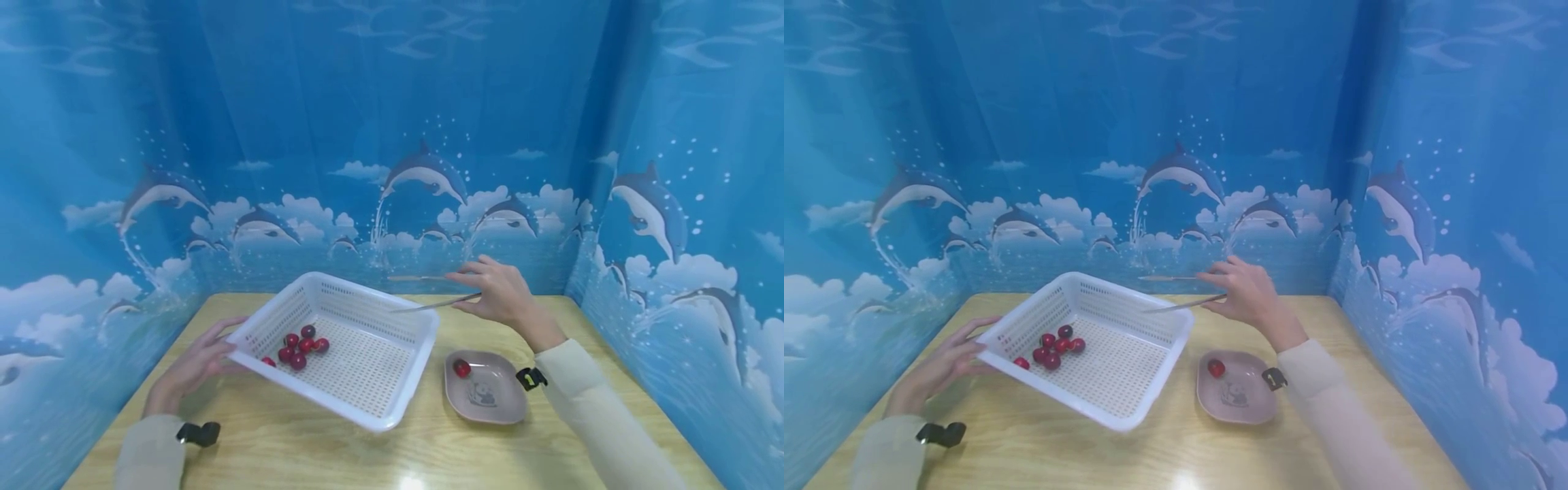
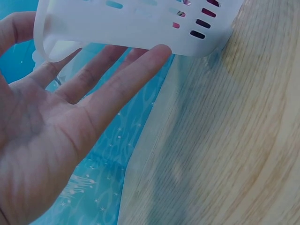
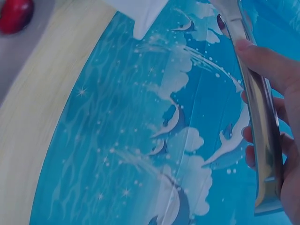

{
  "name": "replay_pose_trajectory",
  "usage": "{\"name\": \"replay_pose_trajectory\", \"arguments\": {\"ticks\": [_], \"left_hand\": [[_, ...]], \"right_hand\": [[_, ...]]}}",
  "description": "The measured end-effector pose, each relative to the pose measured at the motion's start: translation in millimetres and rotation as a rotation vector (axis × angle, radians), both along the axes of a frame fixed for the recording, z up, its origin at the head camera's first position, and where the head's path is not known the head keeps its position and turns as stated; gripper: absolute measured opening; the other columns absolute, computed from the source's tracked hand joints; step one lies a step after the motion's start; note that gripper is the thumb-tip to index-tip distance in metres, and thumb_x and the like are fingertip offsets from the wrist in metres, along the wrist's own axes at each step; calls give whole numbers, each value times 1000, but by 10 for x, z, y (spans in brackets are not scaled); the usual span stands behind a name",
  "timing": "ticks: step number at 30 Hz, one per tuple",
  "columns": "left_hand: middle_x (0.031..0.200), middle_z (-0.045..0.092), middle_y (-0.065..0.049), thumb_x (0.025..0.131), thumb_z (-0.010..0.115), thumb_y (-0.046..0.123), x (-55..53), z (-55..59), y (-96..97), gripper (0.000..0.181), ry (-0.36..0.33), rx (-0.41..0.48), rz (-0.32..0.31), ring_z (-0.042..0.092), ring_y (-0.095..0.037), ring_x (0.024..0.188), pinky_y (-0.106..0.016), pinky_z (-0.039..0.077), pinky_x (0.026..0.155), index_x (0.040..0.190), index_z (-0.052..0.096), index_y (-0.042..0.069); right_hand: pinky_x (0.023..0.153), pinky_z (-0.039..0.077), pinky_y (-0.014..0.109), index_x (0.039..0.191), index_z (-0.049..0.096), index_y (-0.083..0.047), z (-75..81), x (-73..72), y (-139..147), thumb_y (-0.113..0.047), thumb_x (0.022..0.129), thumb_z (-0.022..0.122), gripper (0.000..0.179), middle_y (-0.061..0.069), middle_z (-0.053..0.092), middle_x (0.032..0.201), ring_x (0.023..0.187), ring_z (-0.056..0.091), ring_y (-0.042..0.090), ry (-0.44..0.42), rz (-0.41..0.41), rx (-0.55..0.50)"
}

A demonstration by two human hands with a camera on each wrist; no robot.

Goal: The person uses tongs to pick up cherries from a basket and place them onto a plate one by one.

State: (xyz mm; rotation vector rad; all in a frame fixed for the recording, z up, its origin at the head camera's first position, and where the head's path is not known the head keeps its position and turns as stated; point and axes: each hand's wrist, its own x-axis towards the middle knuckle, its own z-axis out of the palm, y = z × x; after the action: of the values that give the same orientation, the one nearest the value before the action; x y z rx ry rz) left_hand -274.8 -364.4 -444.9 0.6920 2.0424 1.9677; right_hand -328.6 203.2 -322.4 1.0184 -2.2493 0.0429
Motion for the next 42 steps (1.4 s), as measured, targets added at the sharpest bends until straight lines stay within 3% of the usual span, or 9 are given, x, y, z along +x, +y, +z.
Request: {"name": "replay_pose_trajectory", "arguments": {"ticks": [6, 15, 21, 30, 34, 39, 42], "left_hand": [[143, 51, 14, 110, 37, 6, 4, -1, 2, 55, -3, -12, 11, 65, -11, 122, -46, 62, 98, 162, 21, 7], [143, 52, 12, 110, 36, 4, 3, 1, 10, 55, -3, 1, 0, 65, -12, 123, -48, 61, 99, 162, 22, 7], [144, 51, 13, 109, 37, 4, 14, 14, 25, 54, 2, -5, -6, 64, -11, 124, -48, 61, 99, 162, 25, 11], [143, 51, 13, 110, 37, 6, 11, 8, 4, 56, -3, -18, 8, 64, -10, 124, -48, 61, 99, 163, 19, 8], [143, 51, 13, 110, 36, 6, 7, 4, 3, 56, -3, -13, 3, 64, -9, 124, -45, 62, 99, 163, 20, 8], [144, 51, 13, 110, 36, 5, 1, -2, -8, 56, -1, -2, -9, 63, -9, 124, -45, 62, 99, 163, 20, 9], [144, 50, 13, 110, 36, 5, -1, -3, -8, 56, -4, -6, -7, 63, -9, 124, -45, 62, 99, 163, 20, 9]], "right_hand": [[50, 48, 25, 122, 77, -22, 36, -102, -214, -37, 75, 92, 51, 1, 78, 112, 93, 68, 22, -51, 32, 9], [55, 50, 26, 123, 77, -20, 33, -239, -461, -37, 78, 90, 50, 1, 78, 111, 88, 65, 20, -101, 55, 20], [63, 57, 30, 122, 77, -22, 74, -273, -640, -41, 79, 88, 49, 2, 78, 116, 97, 68, 21, -134, 76, 37], [70, 61, 31, 121, 78, -24, 115, -368, -960, -40, 81, 87, 43, 0, 77, 117, 103, 69, 20, -168, 115, 93], [70, 60, 31, 122, 77, -26, 119, -387, -1116, -38, 82, 87, 43, -2, 76, 117, 103, 68, 19, -218, 106, 119], [84, 64, 38, 122, 77, -27, 108, -409, -1307, -35, 83, 87, 41, 1, 76, 123, 113, 68, 22, -289, 94, 164], [87, 63, 38, 120, 78, -29, 86, -423, -1406, -35, 83, 87, 39, -1, 76, 123, 113, 67, 21, -320, 73, 209]]}}
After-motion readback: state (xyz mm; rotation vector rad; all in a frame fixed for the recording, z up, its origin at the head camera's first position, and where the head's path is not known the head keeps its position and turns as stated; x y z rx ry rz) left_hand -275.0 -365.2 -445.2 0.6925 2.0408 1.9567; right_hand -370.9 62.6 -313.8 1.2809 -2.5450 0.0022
